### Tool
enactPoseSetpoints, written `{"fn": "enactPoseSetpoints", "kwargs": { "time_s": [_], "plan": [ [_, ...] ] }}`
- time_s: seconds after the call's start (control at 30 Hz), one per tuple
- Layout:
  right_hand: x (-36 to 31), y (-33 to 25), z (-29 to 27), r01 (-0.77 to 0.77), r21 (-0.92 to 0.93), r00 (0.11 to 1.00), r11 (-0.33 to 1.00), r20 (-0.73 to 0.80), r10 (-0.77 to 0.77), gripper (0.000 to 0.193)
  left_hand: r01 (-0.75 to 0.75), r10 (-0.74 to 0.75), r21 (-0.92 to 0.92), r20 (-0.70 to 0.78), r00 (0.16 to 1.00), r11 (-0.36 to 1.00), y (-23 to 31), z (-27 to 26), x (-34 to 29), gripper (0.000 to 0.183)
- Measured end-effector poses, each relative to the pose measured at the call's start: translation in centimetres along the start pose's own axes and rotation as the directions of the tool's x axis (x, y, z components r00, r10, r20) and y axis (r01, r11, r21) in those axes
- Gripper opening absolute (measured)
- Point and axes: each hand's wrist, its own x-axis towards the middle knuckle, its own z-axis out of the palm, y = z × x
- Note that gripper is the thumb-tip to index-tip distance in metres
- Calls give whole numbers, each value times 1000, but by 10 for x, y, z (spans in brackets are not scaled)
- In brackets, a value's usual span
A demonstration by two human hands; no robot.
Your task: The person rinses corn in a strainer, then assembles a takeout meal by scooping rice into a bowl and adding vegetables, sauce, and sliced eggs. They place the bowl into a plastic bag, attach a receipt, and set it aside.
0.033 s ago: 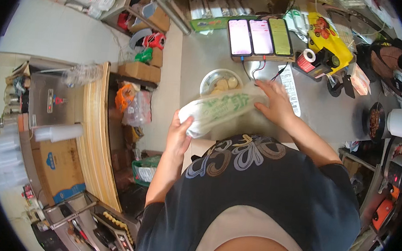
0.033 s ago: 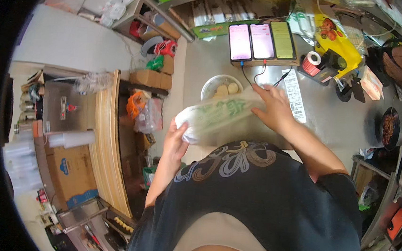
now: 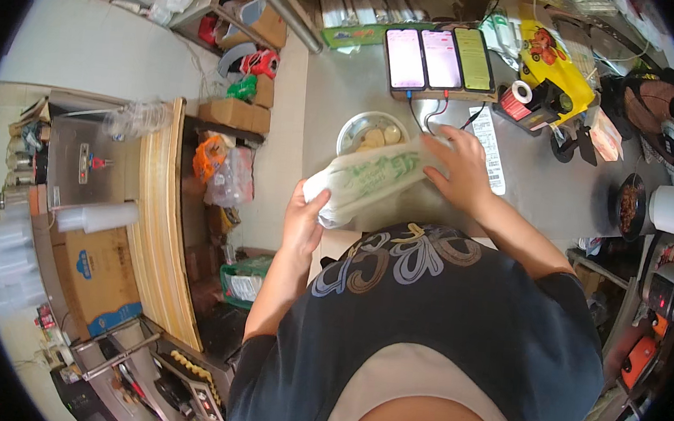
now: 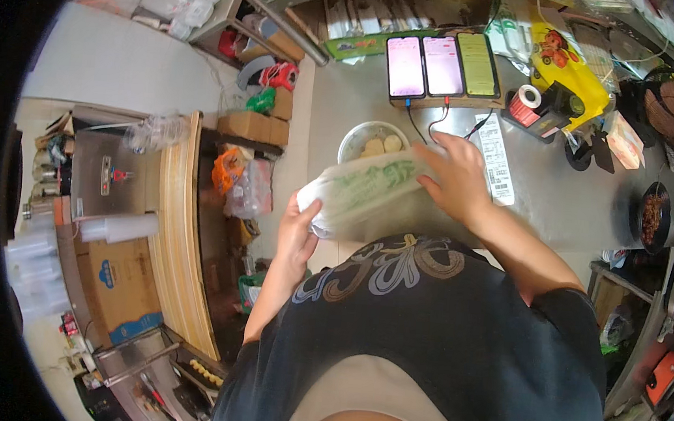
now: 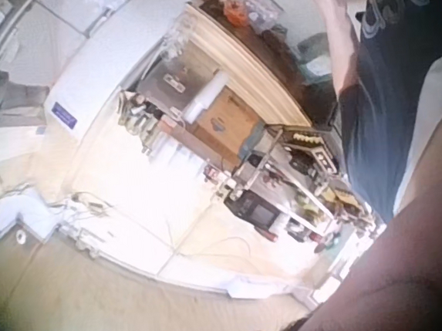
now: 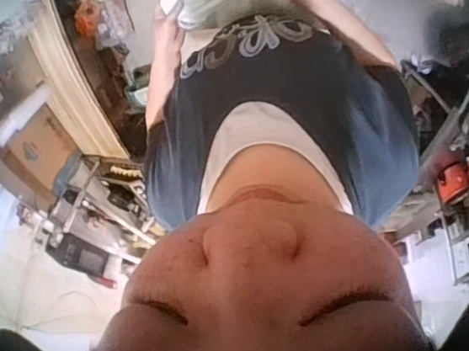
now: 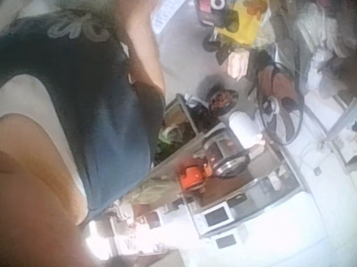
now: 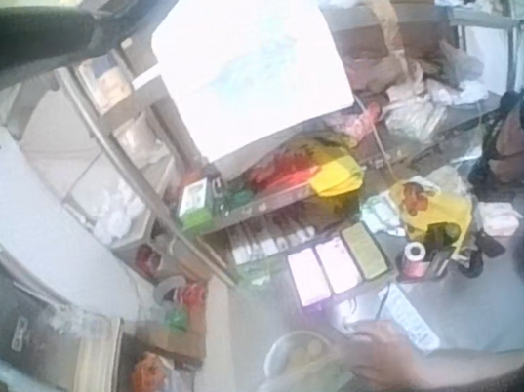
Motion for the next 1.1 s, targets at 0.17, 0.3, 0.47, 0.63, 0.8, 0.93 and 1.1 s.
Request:
{"fn": "enactPoseSetpoints", "kwargs": {
  "time_s": [0.17,0.3,0.47,0.63,0.8,0.93,1.1],
  "plan": [
    [14,-46,54,164,15,893,986,422,-155,59,46,-47,-18,-10,999,999,-33,13,15,22],
    [15,-59,81,215,-141,937,966,309,-163,66,6,5,83,-140,990,997,-43,-12,17,25],
    [5,-7,87,-472,347,877,810,272,395,59,-37,48,34,-423,905,999,-41,-86,-11,28],
    [20,37,138,-759,279,651,588,345,677,37,-7,2,-8,-552,834,1000,-48,-134,-46,28],
    [38,27,109,-706,680,628,196,473,619,22,16,8,39,-547,837,999,-57,-143,-44,29],
    [36,14,27,-664,747,646,9,568,510,22,33,-8,43,-480,877,999,-68,-122,-14,29],
    [-2,4,22,-572,732,804,370,413,427,19,25,-9,59,-268,963,998,-81,-52,45,30]
  ]
}}
